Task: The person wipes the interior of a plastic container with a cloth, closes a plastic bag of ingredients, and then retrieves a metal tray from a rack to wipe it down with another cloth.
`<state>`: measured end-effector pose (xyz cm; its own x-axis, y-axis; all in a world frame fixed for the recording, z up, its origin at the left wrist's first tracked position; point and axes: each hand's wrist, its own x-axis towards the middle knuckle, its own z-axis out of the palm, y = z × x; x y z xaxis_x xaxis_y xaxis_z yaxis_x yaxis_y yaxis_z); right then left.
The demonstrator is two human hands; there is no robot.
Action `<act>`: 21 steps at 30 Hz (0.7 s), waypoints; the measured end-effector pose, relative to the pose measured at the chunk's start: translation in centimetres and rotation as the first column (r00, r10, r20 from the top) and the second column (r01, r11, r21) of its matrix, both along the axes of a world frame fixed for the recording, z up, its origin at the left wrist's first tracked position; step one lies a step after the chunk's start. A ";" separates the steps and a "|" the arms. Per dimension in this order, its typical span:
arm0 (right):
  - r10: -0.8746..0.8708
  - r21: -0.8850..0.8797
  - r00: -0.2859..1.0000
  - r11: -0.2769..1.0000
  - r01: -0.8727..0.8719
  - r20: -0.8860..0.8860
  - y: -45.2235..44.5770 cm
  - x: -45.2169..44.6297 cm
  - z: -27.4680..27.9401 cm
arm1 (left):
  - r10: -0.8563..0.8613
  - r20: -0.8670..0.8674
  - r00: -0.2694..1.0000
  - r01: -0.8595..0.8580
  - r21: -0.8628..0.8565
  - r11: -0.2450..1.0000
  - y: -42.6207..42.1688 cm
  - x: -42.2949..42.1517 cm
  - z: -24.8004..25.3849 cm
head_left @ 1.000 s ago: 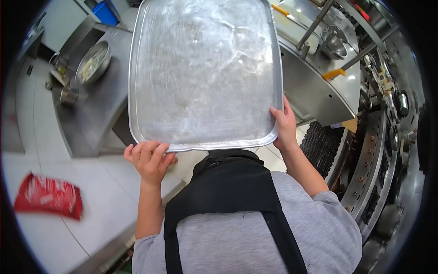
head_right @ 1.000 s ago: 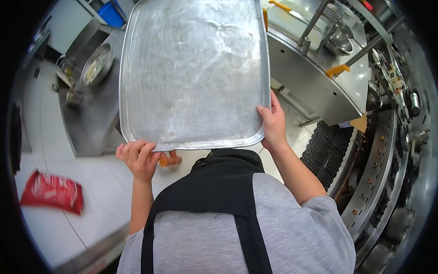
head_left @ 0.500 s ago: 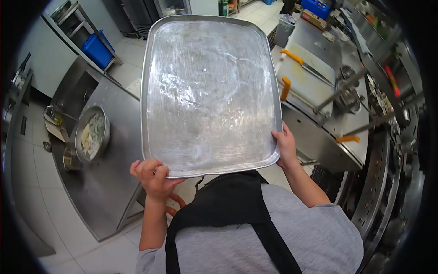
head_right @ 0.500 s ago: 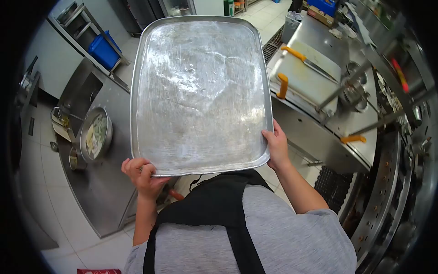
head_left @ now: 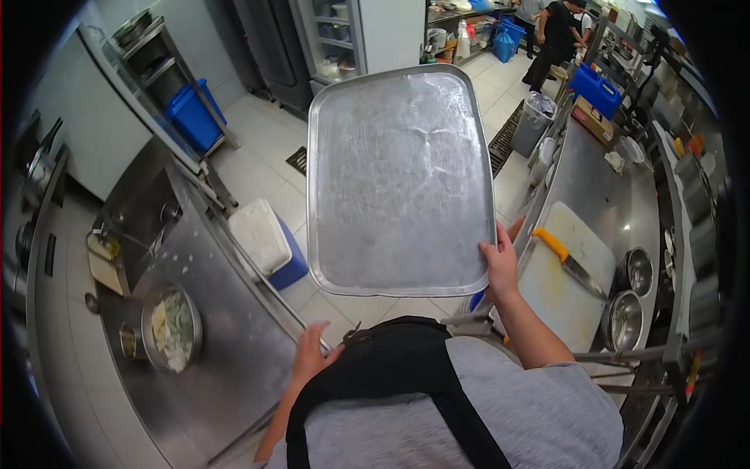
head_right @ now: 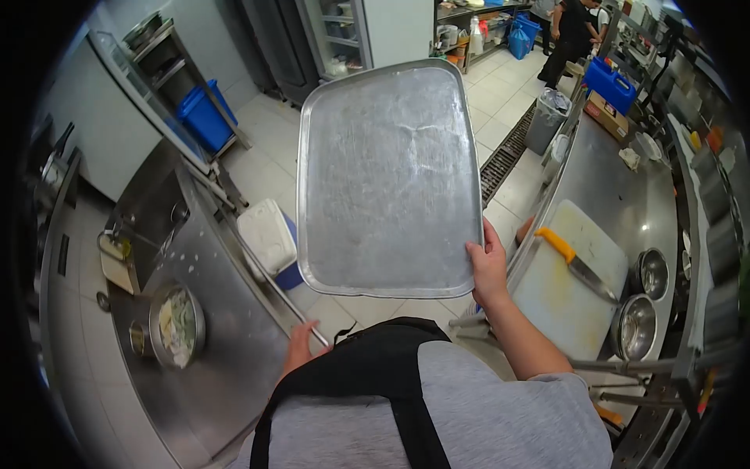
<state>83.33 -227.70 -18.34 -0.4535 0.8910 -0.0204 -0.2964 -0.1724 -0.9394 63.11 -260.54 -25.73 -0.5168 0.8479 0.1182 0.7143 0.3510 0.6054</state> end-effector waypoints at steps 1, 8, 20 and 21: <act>-0.031 0.038 0.999 0.999 0.030 0.028 1.5 -0.7 0.2 | 0.023 0.415 0.910 0.023 -0.107 0.994 0.0 -1.1 -3.9; -0.164 0.051 0.979 0.986 0.159 0.117 11.7 -4.3 -0.6 | 0.239 0.715 0.657 0.365 -0.579 0.729 7.6 -11.9 -13.3; -0.540 -0.248 0.807 0.769 0.589 0.241 26.0 -9.7 -7.7 | -0.470 0.090 0.878 0.424 -0.602 0.677 43.3 -33.6 -1.7; -0.551 -0.244 0.801 0.765 0.597 0.233 28.0 -9.9 -8.6 | -0.481 0.082 0.873 0.430 -0.598 0.677 45.7 -34.4 -1.7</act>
